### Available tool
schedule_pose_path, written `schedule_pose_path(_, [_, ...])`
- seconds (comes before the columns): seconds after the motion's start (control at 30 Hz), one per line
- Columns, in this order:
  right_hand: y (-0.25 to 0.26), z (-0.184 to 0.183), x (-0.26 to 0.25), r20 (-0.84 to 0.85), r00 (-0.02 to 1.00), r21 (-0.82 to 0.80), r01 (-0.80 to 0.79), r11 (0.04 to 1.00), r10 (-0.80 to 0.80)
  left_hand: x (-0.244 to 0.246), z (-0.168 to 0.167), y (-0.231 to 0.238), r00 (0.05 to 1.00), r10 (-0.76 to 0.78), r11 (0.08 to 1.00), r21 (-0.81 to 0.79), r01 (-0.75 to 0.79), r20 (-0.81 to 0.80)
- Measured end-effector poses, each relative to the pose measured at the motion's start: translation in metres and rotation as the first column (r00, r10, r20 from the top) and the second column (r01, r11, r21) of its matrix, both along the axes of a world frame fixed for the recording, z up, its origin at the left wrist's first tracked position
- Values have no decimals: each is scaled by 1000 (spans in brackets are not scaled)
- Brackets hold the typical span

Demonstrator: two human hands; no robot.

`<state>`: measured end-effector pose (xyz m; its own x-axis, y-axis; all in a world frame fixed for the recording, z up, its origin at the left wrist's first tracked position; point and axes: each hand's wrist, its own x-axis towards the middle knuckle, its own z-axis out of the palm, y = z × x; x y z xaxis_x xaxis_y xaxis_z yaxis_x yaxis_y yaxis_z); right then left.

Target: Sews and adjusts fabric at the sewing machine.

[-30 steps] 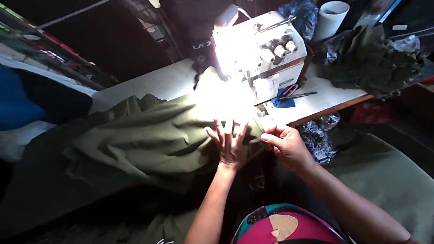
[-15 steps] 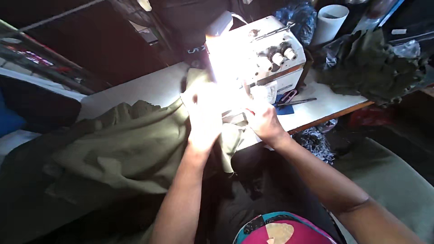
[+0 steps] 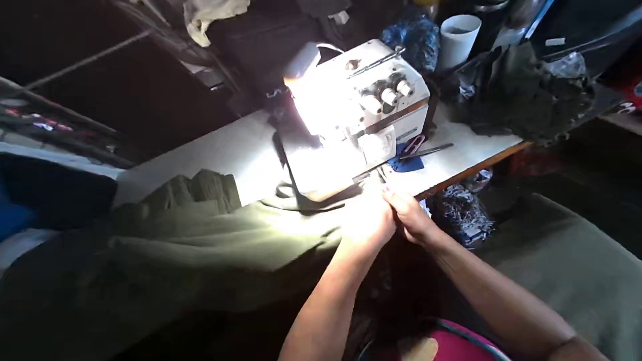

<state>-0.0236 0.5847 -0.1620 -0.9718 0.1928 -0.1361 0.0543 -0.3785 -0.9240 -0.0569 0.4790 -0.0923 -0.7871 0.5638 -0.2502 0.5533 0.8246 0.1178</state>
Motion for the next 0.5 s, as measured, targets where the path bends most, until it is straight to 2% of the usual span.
schedule_pose_path(0.07, [12,-5,-2,-32,994,-2,103,995,-103,-20,5,6,981,-35,998,64,23,193])
schedule_pose_path(0.13, [28,-5,6,-78,995,25,56,998,-54,-39,4,-14,957,-149,957,281,76,248])
schedule_pose_path(0.17, [33,-6,12,-90,996,44,22,999,-18,-46,-1,-25,961,-186,924,369,101,203])
schedule_pose_path(0.23, [36,-9,23,-110,994,91,-5,996,15,-50,-15,-40,984,-169,903,409,131,57])
schedule_pose_path(0.33, [33,-14,29,-137,989,109,65,992,-50,-45,-26,-61,986,-158,850,502,159,-45])
schedule_pose_path(0.4, [30,-16,32,-139,988,92,77,993,-64,-40,-27,-74,982,-173,769,613,183,-76])
schedule_pose_path(0.5, [26,-12,35,-124,992,88,47,995,-36,-37,-26,-85,985,-174,672,729,133,-20])
